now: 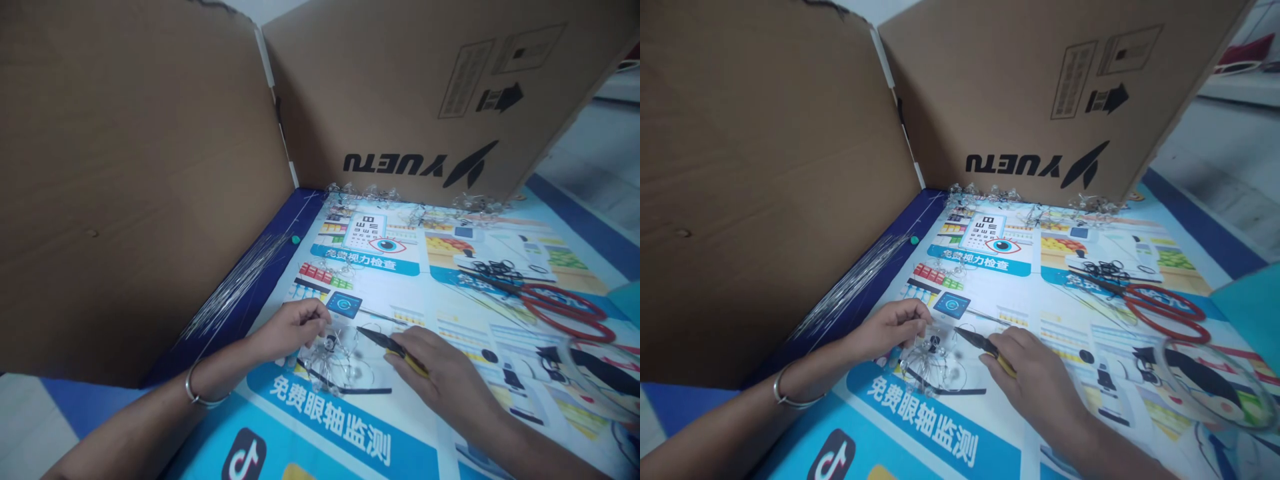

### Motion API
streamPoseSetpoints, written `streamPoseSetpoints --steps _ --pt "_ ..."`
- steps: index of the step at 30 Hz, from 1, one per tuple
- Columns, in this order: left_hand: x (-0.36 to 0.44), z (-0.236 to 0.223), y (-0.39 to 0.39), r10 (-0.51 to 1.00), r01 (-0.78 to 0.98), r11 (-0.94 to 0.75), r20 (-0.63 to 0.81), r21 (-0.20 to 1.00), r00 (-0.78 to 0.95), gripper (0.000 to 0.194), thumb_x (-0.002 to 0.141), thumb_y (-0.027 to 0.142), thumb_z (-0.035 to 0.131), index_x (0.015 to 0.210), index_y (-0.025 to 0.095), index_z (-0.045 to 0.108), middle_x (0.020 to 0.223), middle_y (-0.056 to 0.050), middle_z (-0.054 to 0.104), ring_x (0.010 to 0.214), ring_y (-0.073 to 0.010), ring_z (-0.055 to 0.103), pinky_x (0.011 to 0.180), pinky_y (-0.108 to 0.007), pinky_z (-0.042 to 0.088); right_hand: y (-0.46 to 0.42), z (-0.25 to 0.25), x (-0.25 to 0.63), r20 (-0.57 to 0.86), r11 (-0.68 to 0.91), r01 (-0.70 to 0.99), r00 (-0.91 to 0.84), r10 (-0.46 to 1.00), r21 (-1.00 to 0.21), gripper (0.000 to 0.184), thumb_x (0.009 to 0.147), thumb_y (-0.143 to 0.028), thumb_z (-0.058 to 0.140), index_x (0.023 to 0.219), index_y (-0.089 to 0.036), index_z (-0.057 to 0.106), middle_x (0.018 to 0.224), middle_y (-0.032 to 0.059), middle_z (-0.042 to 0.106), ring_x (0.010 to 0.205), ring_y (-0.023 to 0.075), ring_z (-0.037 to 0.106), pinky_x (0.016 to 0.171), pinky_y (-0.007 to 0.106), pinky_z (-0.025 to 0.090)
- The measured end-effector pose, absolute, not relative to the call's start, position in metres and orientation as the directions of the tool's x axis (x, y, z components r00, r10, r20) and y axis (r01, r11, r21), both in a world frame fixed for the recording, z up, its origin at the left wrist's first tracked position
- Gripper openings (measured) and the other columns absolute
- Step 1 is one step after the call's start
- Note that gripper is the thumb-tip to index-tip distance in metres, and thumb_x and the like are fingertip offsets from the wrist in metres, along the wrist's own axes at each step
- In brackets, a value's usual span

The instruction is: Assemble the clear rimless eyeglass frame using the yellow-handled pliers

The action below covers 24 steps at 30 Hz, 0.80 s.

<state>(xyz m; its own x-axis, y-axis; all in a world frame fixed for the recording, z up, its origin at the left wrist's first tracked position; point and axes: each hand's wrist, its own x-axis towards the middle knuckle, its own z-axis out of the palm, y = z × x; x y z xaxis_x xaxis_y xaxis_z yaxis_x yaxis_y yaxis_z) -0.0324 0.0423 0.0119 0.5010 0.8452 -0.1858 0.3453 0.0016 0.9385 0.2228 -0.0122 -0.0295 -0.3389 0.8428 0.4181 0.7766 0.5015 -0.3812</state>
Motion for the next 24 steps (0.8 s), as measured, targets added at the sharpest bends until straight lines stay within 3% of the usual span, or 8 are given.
streamPoseSetpoints --steps 10,24 --pt "-0.030 0.020 0.039 0.859 0.394 0.074 -0.260 0.916 0.441 0.010 0.081 0.025 0.049 0.079 0.016 0.053 0.060 0.005 0.053 0.042 -0.0028 0.041 0.035 -0.011 0.029 -0.013 -0.033 0.225 0.430 0.509 0.770 -0.339 0.837 -0.384 0.028 0.088 -0.040 0.045 0.094 -0.021 0.063 0.088 0.0074 0.066 0.080 0.0194 0.064 0.066 0.028 0.053" --pt "-0.031 0.022 0.037 0.849 0.406 0.082 -0.277 0.910 0.450 0.014 0.081 0.028 0.051 0.083 0.015 0.055 0.062 0.005 0.052 0.042 -0.0026 0.042 0.034 -0.011 0.029 -0.014 -0.030 0.225 0.357 0.498 0.771 -0.370 0.858 -0.397 0.024 0.089 -0.035 0.045 0.098 -0.018 0.060 0.090 0.0081 0.064 0.084 0.0185 0.061 0.072 0.029 0.051"
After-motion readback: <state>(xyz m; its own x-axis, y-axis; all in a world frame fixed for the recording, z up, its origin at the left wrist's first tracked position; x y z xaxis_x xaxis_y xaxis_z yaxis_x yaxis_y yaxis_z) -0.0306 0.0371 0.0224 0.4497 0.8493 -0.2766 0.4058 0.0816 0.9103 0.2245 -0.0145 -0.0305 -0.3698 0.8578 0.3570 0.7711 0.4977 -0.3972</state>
